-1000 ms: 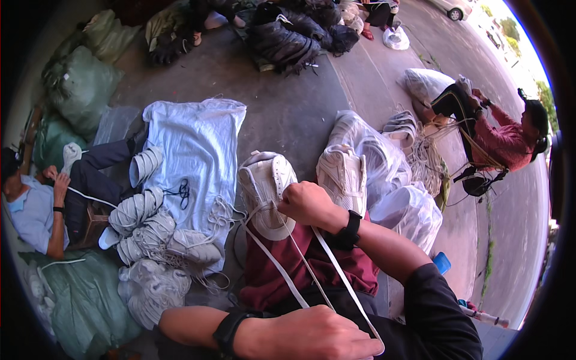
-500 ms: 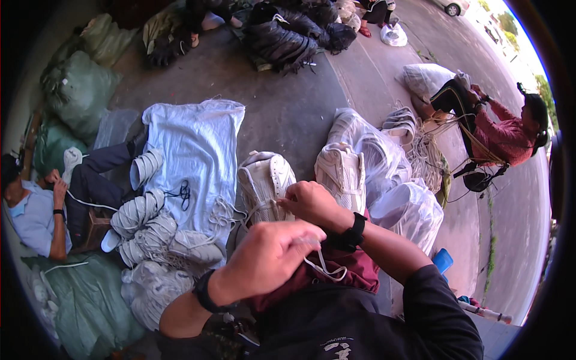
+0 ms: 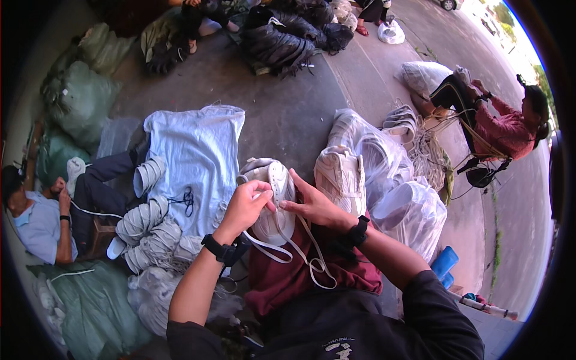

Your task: Threading white laces through the eyelets of a shoe upper.

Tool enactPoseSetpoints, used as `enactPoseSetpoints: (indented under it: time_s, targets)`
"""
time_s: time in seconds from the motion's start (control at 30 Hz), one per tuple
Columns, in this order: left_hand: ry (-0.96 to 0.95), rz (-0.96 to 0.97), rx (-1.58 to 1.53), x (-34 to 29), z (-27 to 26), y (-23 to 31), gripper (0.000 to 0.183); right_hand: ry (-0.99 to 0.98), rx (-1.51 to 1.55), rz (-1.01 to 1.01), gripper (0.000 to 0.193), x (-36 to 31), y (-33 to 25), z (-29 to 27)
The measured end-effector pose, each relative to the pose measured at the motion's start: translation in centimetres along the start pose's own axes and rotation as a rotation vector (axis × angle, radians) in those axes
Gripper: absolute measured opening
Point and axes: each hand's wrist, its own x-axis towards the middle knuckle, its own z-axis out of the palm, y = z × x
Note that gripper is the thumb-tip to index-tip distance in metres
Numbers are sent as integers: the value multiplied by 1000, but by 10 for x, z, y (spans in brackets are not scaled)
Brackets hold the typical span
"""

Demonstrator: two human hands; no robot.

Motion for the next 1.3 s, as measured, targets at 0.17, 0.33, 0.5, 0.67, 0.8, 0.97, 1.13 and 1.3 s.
enactPoseSetpoints:
  time_s: [0.17,0.33,0.5,0.67,0.8,0.97,1.13,1.3]
  targets:
    - [-120,-29,155,6,2,27,19,-3,-50,-109,93,-12,-4,-5]
    - [-255,-118,371,4,9,65,26,1,-278,-271,96,-32,-14,-3]
    - [-323,-175,362,2,14,77,27,56,-463,-348,94,-47,-21,-3]
    - [-343,-180,261,7,17,68,26,70,-482,-417,84,-48,-16,-7]
    - [-344,-212,216,16,18,70,27,97,-505,-421,93,-45,-12,-7]
    - [-349,-274,411,25,34,81,28,112,-563,-433,91,-45,-5,-9]
    - [-369,-296,459,35,28,72,29,96,-514,-375,91,-41,0,-6]
    - [-459,-243,312,36,18,63,28,146,-488,-387,87,-43,4,3]
